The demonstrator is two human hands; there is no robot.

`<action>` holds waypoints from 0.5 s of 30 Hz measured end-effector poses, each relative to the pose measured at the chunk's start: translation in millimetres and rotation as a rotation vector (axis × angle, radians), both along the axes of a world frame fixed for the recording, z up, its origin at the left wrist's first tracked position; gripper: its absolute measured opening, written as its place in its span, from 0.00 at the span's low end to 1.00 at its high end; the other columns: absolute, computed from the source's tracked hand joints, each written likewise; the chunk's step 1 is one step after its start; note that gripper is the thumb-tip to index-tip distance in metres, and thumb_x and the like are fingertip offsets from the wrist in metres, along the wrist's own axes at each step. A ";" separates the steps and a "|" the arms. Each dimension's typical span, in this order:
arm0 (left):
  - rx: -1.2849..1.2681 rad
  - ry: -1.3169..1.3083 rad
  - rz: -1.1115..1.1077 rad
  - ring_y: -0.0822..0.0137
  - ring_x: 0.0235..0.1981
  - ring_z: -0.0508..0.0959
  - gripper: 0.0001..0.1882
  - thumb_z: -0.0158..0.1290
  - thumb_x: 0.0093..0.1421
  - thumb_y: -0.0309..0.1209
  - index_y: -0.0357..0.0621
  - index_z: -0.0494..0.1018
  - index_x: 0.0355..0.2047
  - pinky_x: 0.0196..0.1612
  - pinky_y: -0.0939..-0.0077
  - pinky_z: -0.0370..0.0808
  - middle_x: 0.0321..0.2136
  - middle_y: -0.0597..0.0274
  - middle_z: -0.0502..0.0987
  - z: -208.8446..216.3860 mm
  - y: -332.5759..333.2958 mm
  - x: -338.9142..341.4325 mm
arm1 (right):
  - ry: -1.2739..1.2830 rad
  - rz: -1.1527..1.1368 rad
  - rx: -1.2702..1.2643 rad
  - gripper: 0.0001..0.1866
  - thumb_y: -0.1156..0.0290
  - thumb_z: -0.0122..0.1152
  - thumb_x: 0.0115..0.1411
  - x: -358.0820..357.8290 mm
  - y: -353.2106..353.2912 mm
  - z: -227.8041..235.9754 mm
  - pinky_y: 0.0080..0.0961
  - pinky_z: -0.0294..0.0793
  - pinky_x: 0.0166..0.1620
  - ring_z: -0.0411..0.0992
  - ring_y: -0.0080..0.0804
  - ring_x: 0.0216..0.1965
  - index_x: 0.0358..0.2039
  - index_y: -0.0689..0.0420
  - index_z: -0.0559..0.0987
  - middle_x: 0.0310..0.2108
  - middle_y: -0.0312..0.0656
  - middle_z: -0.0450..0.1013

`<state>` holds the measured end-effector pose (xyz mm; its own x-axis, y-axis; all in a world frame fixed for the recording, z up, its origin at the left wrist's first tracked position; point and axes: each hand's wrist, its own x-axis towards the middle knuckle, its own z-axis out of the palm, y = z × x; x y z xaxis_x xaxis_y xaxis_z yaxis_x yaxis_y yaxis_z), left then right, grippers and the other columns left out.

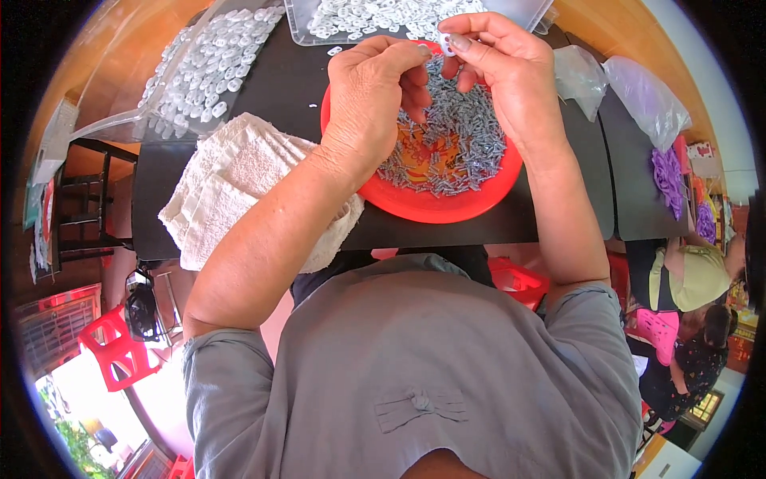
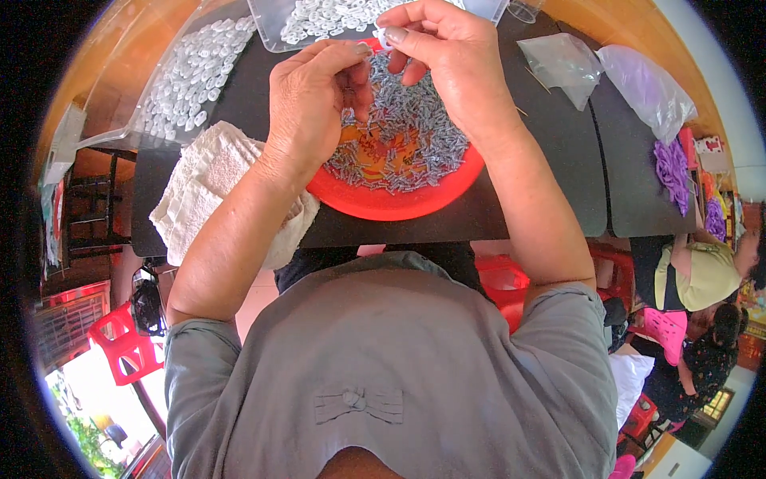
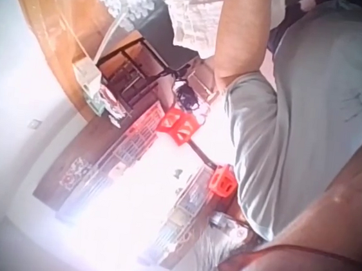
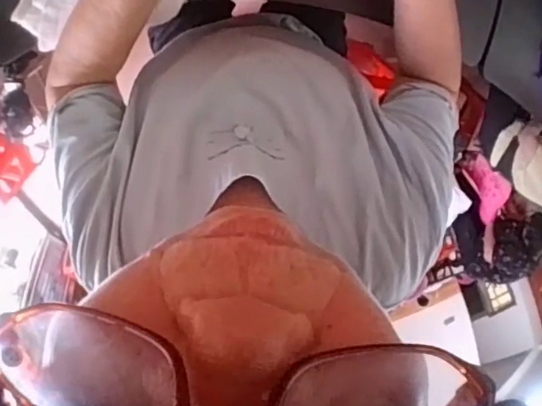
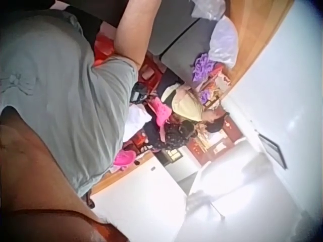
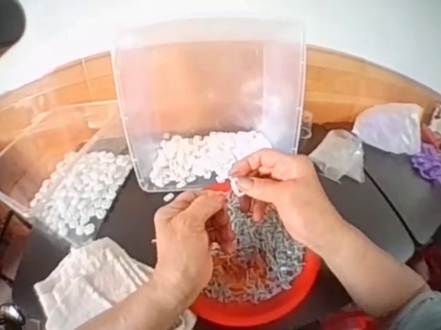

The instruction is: Manually assemble small white plastic components with metal springs at a workbench.

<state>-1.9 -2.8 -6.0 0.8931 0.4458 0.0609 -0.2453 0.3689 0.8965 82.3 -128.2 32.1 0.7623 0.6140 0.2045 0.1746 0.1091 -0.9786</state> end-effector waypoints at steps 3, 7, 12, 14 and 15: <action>0.000 -0.002 0.005 0.71 0.16 0.73 0.08 0.53 0.56 0.27 0.32 0.73 0.27 0.17 0.78 0.69 0.19 0.59 0.73 2.2 -1.8 -0.8 | -0.005 0.013 0.005 0.06 0.79 0.56 0.60 0.9 0.2 -1.3 0.14 0.69 0.25 0.71 0.20 0.25 0.37 0.65 0.78 0.28 0.38 0.75; 0.038 0.014 0.014 0.71 0.16 0.73 0.08 0.52 0.56 0.27 0.32 0.73 0.26 0.17 0.79 0.69 0.19 0.59 0.73 4.4 -4.3 -1.2 | -0.408 0.368 0.459 0.05 0.80 0.56 0.60 18.6 3.2 -20.0 0.14 0.69 0.24 0.71 0.20 0.24 0.36 0.65 0.78 0.27 0.38 0.75; 0.059 -0.020 0.008 0.72 0.16 0.73 0.08 0.52 0.56 0.27 0.32 0.73 0.26 0.18 0.79 0.69 0.19 0.60 0.73 4.3 -3.7 -4.0 | -0.045 0.023 0.003 0.05 0.79 0.56 0.61 -3.8 3.1 -4.2 0.14 0.68 0.24 0.71 0.21 0.21 0.36 0.67 0.78 0.24 0.38 0.75; 0.036 -0.028 0.010 0.72 0.17 0.73 0.08 0.52 0.56 0.27 0.32 0.73 0.27 0.18 0.79 0.69 0.19 0.60 0.73 4.7 -4.4 -2.2 | -0.042 0.041 -0.002 0.08 0.75 0.57 0.61 3.6 0.0 -9.3 0.14 0.68 0.26 0.71 0.20 0.25 0.38 0.65 0.78 0.27 0.37 0.75; 0.010 -0.035 0.014 0.72 0.17 0.73 0.08 0.52 0.57 0.27 0.32 0.73 0.27 0.18 0.79 0.69 0.19 0.60 0.73 4.6 -4.8 -1.4 | -0.037 0.061 -0.010 0.10 0.70 0.58 0.62 6.6 -2.1 -10.7 0.15 0.67 0.28 0.72 0.20 0.28 0.40 0.62 0.79 0.29 0.36 0.75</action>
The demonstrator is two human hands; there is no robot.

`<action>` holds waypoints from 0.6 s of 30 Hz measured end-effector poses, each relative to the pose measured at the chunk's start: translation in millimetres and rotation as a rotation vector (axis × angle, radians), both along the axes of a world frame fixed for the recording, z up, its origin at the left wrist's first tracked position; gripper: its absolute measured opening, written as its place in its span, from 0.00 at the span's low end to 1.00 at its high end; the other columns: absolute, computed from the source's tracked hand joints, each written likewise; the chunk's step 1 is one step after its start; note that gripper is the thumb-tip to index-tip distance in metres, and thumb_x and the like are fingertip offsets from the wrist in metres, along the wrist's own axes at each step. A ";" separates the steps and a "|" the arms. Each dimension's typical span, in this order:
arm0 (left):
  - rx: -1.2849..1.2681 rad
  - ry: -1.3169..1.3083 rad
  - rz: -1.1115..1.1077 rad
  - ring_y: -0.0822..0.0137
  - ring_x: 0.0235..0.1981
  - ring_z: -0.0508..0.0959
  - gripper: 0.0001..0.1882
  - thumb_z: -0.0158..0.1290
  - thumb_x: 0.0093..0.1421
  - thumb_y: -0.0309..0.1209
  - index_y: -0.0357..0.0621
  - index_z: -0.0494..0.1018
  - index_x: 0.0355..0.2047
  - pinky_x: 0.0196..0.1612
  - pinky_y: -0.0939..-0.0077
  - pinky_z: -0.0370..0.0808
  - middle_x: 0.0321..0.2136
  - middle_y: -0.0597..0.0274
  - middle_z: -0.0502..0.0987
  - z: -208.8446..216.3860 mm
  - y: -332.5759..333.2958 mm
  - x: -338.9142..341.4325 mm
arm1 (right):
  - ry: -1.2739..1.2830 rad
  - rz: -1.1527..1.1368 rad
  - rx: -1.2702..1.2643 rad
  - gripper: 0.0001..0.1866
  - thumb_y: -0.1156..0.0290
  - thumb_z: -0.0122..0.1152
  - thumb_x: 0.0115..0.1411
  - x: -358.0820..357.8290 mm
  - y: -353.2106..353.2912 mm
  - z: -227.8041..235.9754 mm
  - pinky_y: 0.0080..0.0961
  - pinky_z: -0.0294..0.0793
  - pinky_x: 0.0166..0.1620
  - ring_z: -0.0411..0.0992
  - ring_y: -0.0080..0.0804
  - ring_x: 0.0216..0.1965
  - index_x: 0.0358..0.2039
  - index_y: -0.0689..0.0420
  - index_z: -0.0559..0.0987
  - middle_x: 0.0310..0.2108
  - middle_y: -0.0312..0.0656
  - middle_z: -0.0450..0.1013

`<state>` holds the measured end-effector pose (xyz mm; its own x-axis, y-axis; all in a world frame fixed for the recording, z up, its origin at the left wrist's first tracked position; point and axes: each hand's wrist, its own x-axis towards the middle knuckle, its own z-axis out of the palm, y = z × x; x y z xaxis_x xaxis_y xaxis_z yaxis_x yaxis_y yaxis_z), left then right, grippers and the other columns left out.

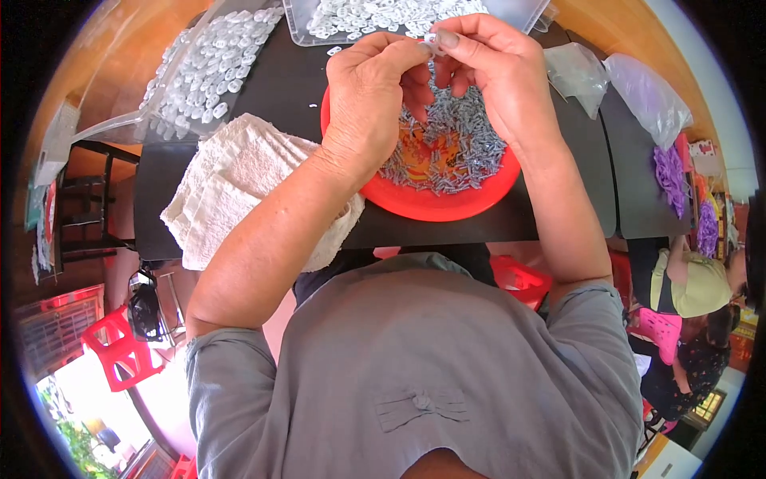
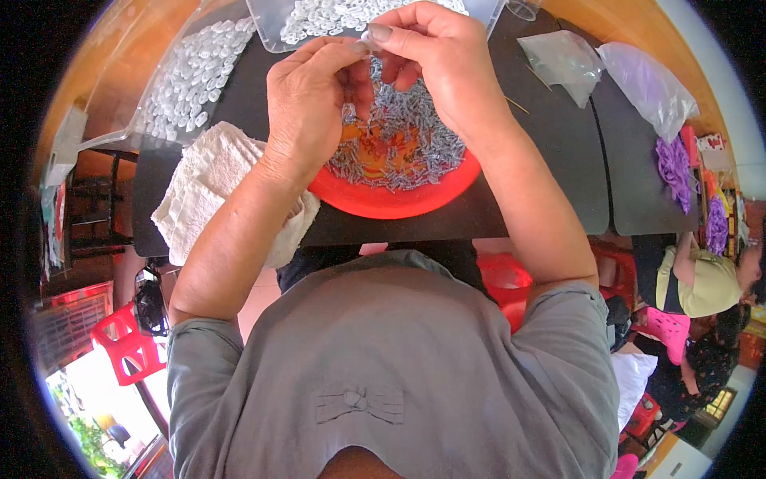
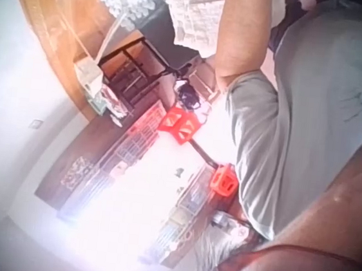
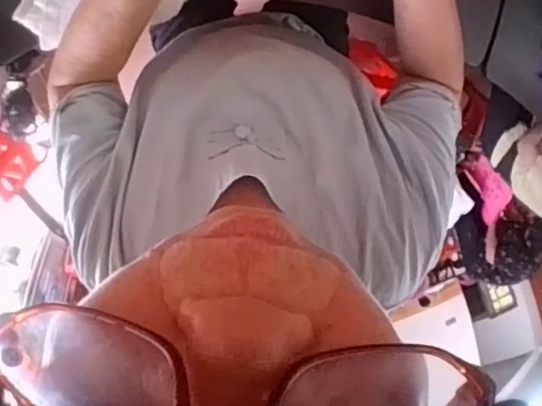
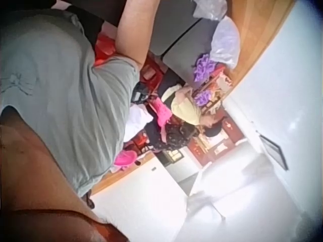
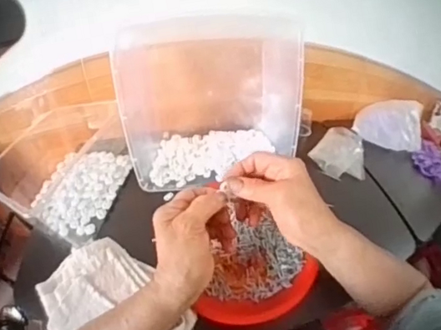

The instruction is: Manually assemble small white plastic components with metal springs at a workbench.

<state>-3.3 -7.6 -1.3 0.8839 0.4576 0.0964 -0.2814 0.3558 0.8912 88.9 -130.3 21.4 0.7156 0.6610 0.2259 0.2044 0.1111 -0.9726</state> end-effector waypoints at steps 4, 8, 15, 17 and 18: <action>0.022 -0.025 0.004 0.72 0.18 0.74 0.08 0.52 0.57 0.27 0.32 0.73 0.28 0.18 0.79 0.69 0.20 0.60 0.74 -2.9 1.5 -0.2 | 0.134 0.028 -0.029 0.11 0.68 0.57 0.63 -1.7 -3.6 2.7 0.16 0.66 0.27 0.73 0.21 0.27 0.39 0.63 0.78 0.28 0.36 0.75; 0.039 -0.021 -0.026 0.72 0.20 0.74 0.08 0.54 0.58 0.27 0.33 0.74 0.30 0.20 0.80 0.70 0.22 0.60 0.75 1.9 -0.5 -0.6 | 0.084 0.024 -0.053 0.11 0.68 0.57 0.63 0.2 -8.2 5.5 0.16 0.66 0.26 0.73 0.23 0.25 0.39 0.63 0.78 0.27 0.37 0.75; 0.175 -0.113 -0.106 0.75 0.22 0.74 0.13 0.63 0.53 0.22 0.32 0.76 0.39 0.23 0.83 0.72 0.25 0.62 0.77 3.2 -1.2 2.7 | 0.144 0.213 -0.074 0.13 0.66 0.57 0.63 11.7 -23.5 19.1 0.12 0.62 0.20 0.71 0.22 0.20 0.36 0.65 0.77 0.24 0.39 0.74; 0.217 -0.128 -0.103 0.75 0.23 0.75 0.14 0.63 0.53 0.22 0.33 0.76 0.40 0.24 0.83 0.72 0.26 0.62 0.78 4.7 -2.2 1.0 | 0.139 0.242 -0.086 0.13 0.66 0.57 0.63 11.8 -25.8 21.6 0.12 0.62 0.19 0.71 0.23 0.19 0.35 0.65 0.77 0.24 0.39 0.74; 0.253 -0.145 -0.097 0.76 0.23 0.75 0.14 0.63 0.52 0.21 0.33 0.77 0.40 0.24 0.83 0.73 0.26 0.62 0.78 5.5 -2.3 0.1 | 0.132 0.273 -0.105 0.13 0.65 0.57 0.63 12.0 -26.5 21.9 0.12 0.61 0.18 0.71 0.23 0.19 0.34 0.65 0.77 0.23 0.38 0.74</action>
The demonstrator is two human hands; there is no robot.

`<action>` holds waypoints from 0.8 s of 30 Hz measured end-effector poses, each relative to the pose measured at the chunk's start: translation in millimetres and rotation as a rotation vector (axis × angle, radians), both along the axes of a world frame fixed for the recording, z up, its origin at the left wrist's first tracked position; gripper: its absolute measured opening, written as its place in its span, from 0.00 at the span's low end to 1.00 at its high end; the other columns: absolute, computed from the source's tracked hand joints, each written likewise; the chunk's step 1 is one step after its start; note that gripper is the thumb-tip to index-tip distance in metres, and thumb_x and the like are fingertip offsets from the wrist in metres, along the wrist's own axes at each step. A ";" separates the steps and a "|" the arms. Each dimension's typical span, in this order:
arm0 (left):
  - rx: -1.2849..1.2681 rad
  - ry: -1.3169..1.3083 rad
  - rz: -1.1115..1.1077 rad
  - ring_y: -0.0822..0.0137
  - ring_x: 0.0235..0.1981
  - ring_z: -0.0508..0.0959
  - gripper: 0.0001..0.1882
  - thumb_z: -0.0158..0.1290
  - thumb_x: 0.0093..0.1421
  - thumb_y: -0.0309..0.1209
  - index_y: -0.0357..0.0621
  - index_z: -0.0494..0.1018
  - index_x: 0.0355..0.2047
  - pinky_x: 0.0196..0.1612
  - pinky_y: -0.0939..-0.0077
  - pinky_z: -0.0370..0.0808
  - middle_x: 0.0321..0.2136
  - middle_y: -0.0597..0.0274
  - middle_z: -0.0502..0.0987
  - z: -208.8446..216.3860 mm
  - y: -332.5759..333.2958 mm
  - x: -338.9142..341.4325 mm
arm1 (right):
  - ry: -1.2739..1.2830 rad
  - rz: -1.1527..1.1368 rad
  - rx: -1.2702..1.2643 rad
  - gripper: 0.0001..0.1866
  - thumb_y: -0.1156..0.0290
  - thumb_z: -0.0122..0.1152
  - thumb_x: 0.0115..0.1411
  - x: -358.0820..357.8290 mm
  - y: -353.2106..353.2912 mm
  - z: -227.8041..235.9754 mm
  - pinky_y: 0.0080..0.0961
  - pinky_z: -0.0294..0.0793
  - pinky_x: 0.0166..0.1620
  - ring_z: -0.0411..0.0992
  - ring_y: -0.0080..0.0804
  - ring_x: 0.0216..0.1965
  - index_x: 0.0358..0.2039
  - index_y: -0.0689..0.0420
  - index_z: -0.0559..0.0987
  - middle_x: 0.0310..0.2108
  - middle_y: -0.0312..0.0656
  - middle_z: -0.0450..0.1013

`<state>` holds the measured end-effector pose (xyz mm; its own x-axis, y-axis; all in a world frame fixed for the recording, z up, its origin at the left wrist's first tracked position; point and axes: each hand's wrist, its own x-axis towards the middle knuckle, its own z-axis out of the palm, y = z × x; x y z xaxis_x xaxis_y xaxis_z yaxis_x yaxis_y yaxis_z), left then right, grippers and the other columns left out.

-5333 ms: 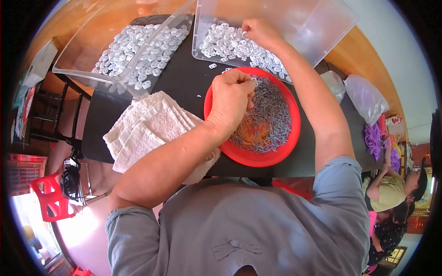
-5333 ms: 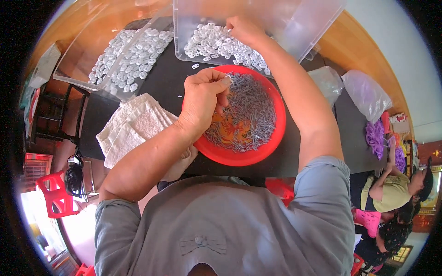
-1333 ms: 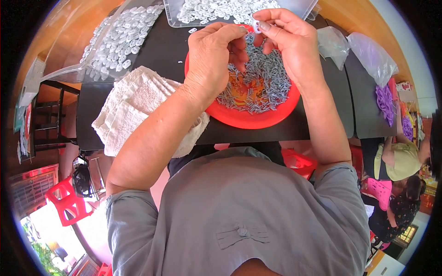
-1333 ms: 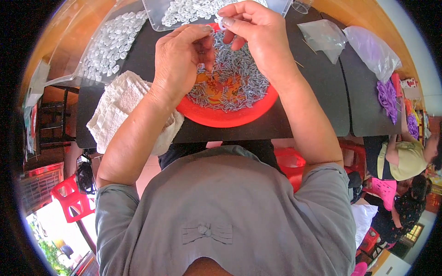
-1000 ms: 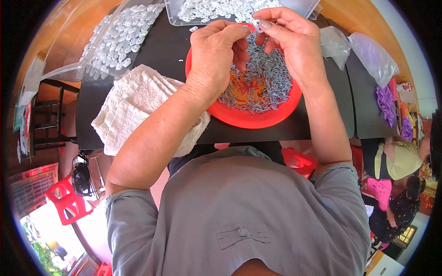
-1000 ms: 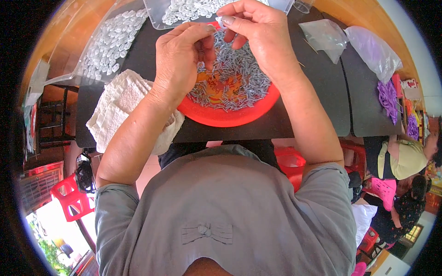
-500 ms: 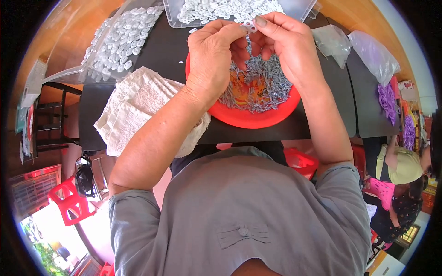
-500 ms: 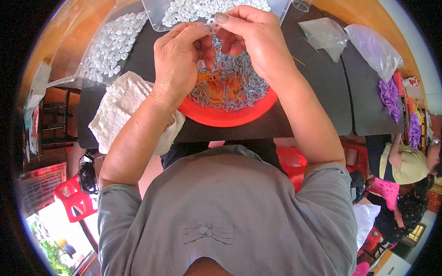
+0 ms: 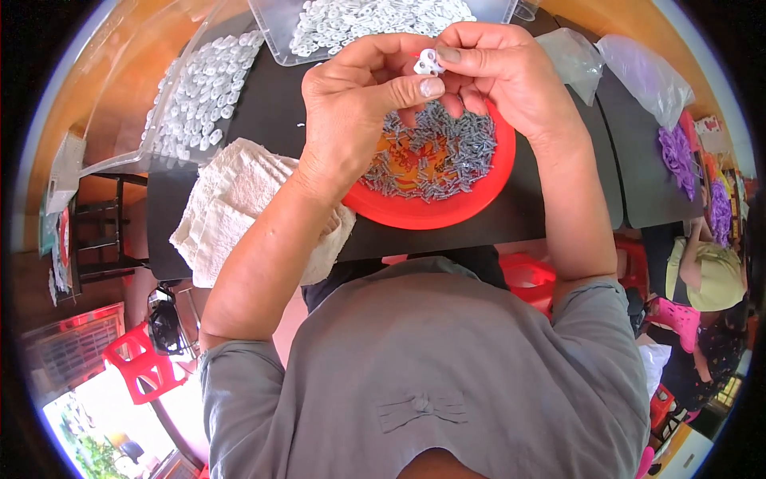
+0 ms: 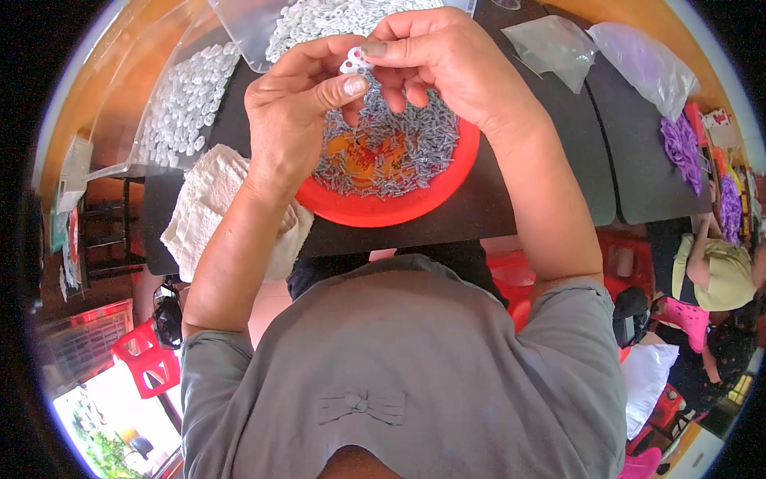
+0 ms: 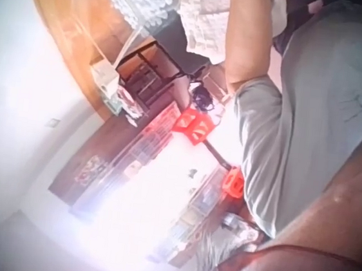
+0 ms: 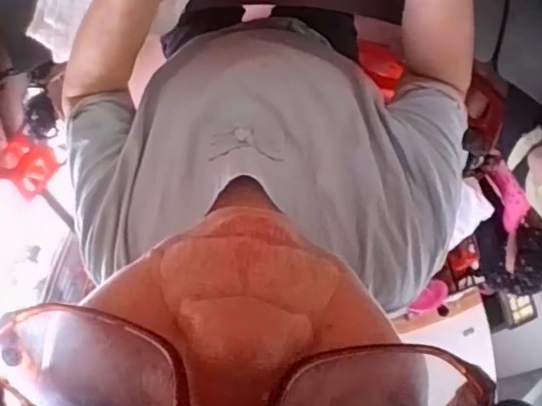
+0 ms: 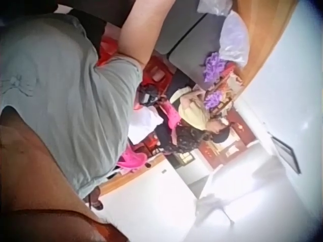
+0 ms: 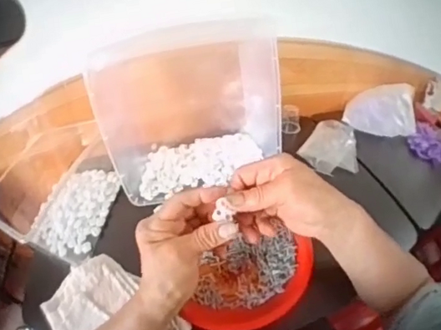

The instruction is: Manually assemble small white plastic components with metal springs at a workbench.

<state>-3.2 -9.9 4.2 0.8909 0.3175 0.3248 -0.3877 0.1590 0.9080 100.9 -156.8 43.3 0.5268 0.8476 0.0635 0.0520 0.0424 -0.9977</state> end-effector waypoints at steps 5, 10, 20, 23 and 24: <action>-0.025 -0.040 0.007 0.77 0.24 0.75 0.12 0.63 0.51 0.20 0.33 0.77 0.37 0.24 0.84 0.72 0.27 0.62 0.79 -1.2 1.3 -0.5 | 0.117 0.036 -0.016 0.13 0.64 0.57 0.63 0.2 0.5 -7.1 0.11 0.59 0.17 0.70 0.23 0.17 0.33 0.64 0.77 0.22 0.37 0.73; 0.004 -0.024 0.051 0.77 0.24 0.75 0.12 0.64 0.51 0.21 0.34 0.77 0.36 0.25 0.85 0.72 0.26 0.62 0.79 0.2 -0.2 -5.0 | 0.184 0.048 -0.004 0.14 0.63 0.57 0.63 -7.3 0.9 -7.1 0.11 0.57 0.16 0.69 0.21 0.16 0.32 0.64 0.77 0.21 0.36 0.72; -0.031 -0.030 0.025 0.79 0.24 0.73 0.11 0.66 0.48 0.21 0.36 0.77 0.32 0.24 0.87 0.70 0.24 0.65 0.77 4.1 2.3 -11.2 | 0.241 0.082 0.066 0.13 0.65 0.58 0.63 -16.7 3.4 -4.5 0.11 0.51 0.15 0.67 0.19 0.16 0.31 0.64 0.76 0.19 0.35 0.70; -0.036 -0.040 0.009 0.80 0.24 0.74 0.11 0.66 0.48 0.21 0.37 0.77 0.32 0.25 0.87 0.71 0.24 0.66 0.77 2.5 3.5 -10.2 | 0.296 0.106 0.105 0.13 0.66 0.58 0.63 -17.2 4.1 -8.6 0.11 0.50 0.15 0.67 0.19 0.15 0.32 0.65 0.77 0.19 0.35 0.70; -0.045 -0.047 -0.002 0.79 0.24 0.74 0.11 0.66 0.48 0.21 0.37 0.77 0.31 0.25 0.87 0.71 0.24 0.67 0.77 1.8 3.9 -9.8 | 0.322 0.111 0.120 0.12 0.66 0.58 0.63 -17.2 4.1 -9.0 0.11 0.50 0.15 0.66 0.19 0.15 0.33 0.65 0.77 0.19 0.35 0.69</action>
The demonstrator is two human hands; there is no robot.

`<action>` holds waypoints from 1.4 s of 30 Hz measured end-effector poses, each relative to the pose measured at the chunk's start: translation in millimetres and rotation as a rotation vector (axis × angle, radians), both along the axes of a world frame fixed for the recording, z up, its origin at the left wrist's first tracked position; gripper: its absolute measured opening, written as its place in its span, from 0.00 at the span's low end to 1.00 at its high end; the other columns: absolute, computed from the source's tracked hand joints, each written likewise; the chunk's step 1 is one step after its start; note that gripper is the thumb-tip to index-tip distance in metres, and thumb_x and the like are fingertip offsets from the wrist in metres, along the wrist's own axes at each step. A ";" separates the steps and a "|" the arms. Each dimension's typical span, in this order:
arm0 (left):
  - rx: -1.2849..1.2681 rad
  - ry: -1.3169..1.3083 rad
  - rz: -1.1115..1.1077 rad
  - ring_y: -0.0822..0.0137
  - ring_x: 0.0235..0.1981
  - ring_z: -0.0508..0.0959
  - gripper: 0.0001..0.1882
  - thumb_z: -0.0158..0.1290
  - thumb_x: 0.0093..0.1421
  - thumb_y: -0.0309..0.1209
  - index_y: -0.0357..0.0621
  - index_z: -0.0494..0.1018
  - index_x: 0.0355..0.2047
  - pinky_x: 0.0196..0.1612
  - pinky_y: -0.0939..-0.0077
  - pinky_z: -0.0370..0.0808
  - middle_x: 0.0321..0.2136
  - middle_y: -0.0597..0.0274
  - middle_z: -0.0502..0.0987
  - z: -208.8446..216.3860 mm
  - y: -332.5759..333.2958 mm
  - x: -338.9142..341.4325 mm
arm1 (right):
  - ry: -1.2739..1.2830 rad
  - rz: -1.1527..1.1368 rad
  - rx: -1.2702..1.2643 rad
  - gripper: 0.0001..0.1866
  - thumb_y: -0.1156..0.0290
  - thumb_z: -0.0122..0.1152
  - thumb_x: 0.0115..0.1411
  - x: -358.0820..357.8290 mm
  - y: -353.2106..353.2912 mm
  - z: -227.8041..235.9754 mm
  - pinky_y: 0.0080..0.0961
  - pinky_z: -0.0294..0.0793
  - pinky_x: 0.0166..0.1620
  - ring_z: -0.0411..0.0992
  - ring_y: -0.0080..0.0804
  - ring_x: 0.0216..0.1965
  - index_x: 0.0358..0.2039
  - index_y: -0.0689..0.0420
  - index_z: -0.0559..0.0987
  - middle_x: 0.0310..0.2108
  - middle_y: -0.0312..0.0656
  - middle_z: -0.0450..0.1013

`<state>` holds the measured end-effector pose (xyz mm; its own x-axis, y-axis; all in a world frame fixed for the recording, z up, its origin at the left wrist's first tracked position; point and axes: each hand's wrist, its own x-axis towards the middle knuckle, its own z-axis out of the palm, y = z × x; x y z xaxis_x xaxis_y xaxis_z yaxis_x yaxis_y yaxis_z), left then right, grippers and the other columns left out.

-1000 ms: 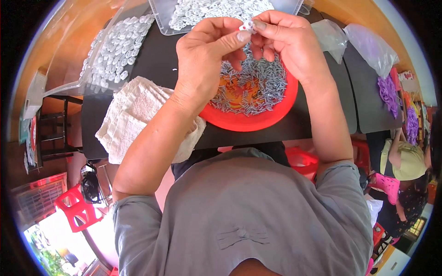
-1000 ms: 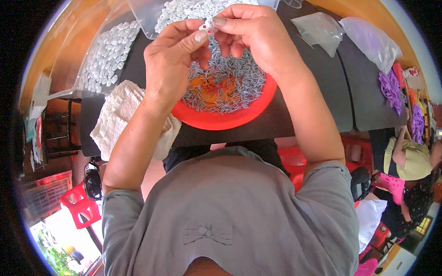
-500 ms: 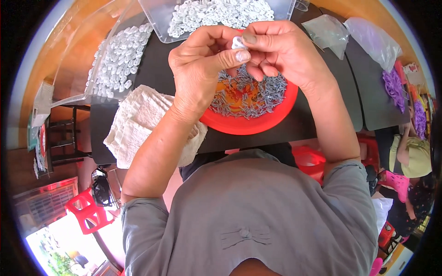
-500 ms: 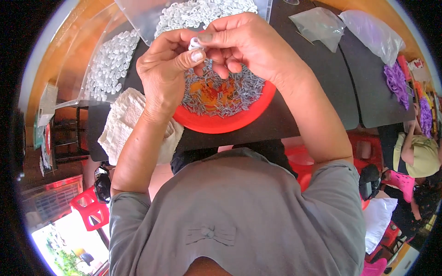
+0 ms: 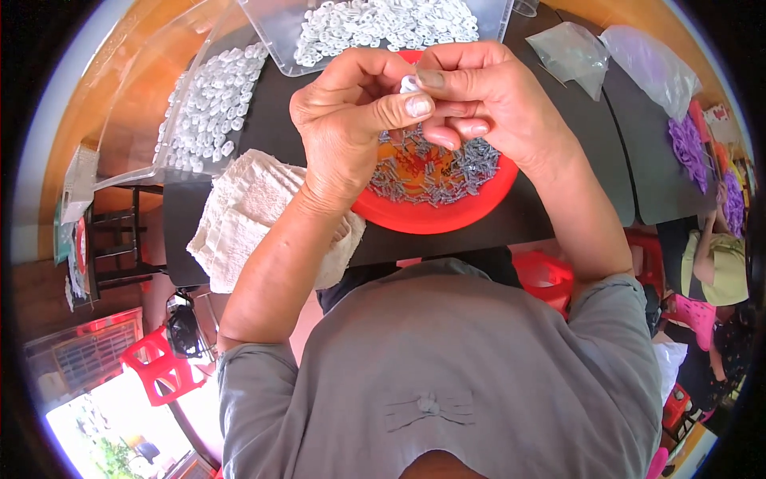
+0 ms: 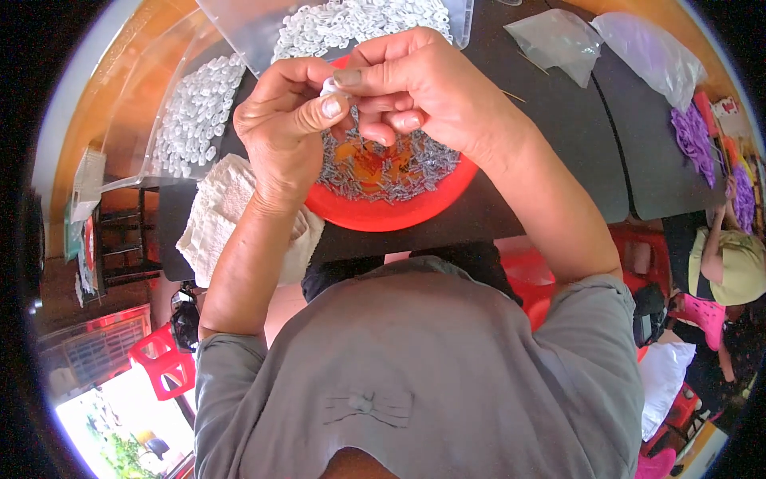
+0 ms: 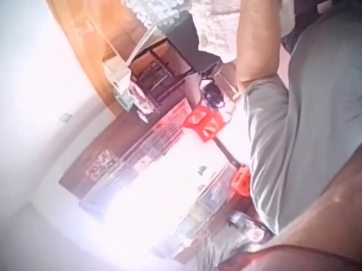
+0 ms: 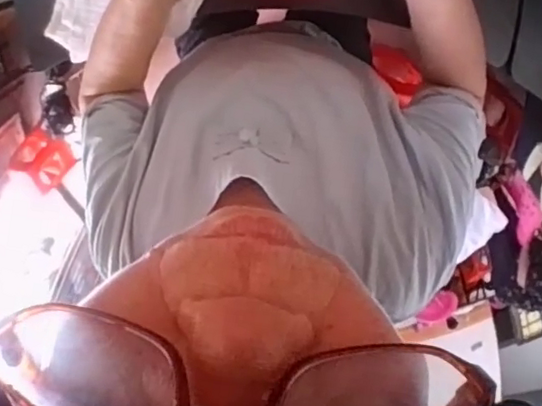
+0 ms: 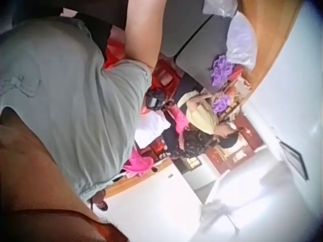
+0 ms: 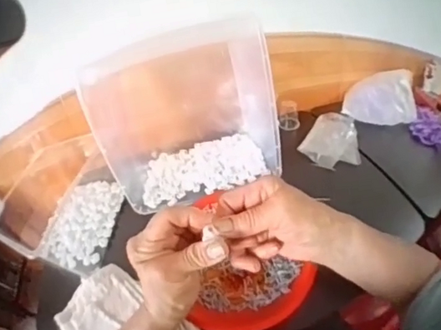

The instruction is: Manually assemble small white plastic components with metal springs at a workbench.

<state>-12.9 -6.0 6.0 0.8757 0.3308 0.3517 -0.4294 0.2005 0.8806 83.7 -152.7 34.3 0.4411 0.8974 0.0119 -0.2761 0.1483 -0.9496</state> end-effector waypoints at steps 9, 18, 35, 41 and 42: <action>0.022 -0.016 0.011 0.78 0.27 0.75 0.11 0.65 0.50 0.20 0.36 0.76 0.33 0.30 0.85 0.75 0.27 0.65 0.78 -1.0 0.8 -0.6 | -0.017 0.001 0.001 0.12 0.66 0.59 0.62 -0.5 0.5 1.0 0.10 0.54 0.17 0.65 0.16 0.16 0.32 0.64 0.77 0.20 0.34 0.70; 0.121 -0.061 0.043 0.75 0.29 0.77 0.12 0.61 0.49 0.13 0.34 0.75 0.34 0.34 0.81 0.77 0.27 0.62 0.78 2.4 -6.7 0.9 | -0.259 -0.046 -0.104 0.12 0.64 0.60 0.62 13.9 -5.4 5.1 0.10 0.57 0.18 0.67 0.17 0.16 0.30 0.61 0.77 0.20 0.34 0.71; 0.135 -0.033 0.062 0.78 0.26 0.76 0.09 0.64 0.49 0.17 0.35 0.76 0.30 0.30 0.85 0.74 0.25 0.64 0.79 -4.7 8.3 1.8 | 0.149 0.026 -0.176 0.06 0.80 0.57 0.60 -3.4 2.4 22.0 0.14 0.68 0.24 0.71 0.20 0.22 0.37 0.68 0.77 0.24 0.38 0.74; 0.045 -0.077 0.047 0.79 0.24 0.75 0.10 0.65 0.49 0.17 0.36 0.77 0.31 0.26 0.86 0.72 0.25 0.64 0.79 0.9 -1.9 5.5 | -0.082 -0.125 -0.083 0.13 0.65 0.54 0.65 -2.5 1.7 11.9 0.10 0.56 0.18 0.67 0.16 0.18 0.35 0.64 0.78 0.21 0.34 0.71; 0.095 -0.093 0.099 0.78 0.22 0.75 0.11 0.64 0.48 0.16 0.35 0.76 0.32 0.24 0.86 0.71 0.24 0.63 0.79 -2.6 2.8 8.3 | -0.087 -0.116 -0.077 0.13 0.65 0.54 0.65 4.7 3.2 9.8 0.10 0.56 0.18 0.67 0.16 0.18 0.35 0.64 0.78 0.21 0.34 0.71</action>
<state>-4.6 -3.1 3.4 0.8026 0.3754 0.4636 -0.5236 0.0710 0.8490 88.4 -149.5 44.1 0.5419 0.8403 -0.0128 -0.1779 0.0999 -0.9790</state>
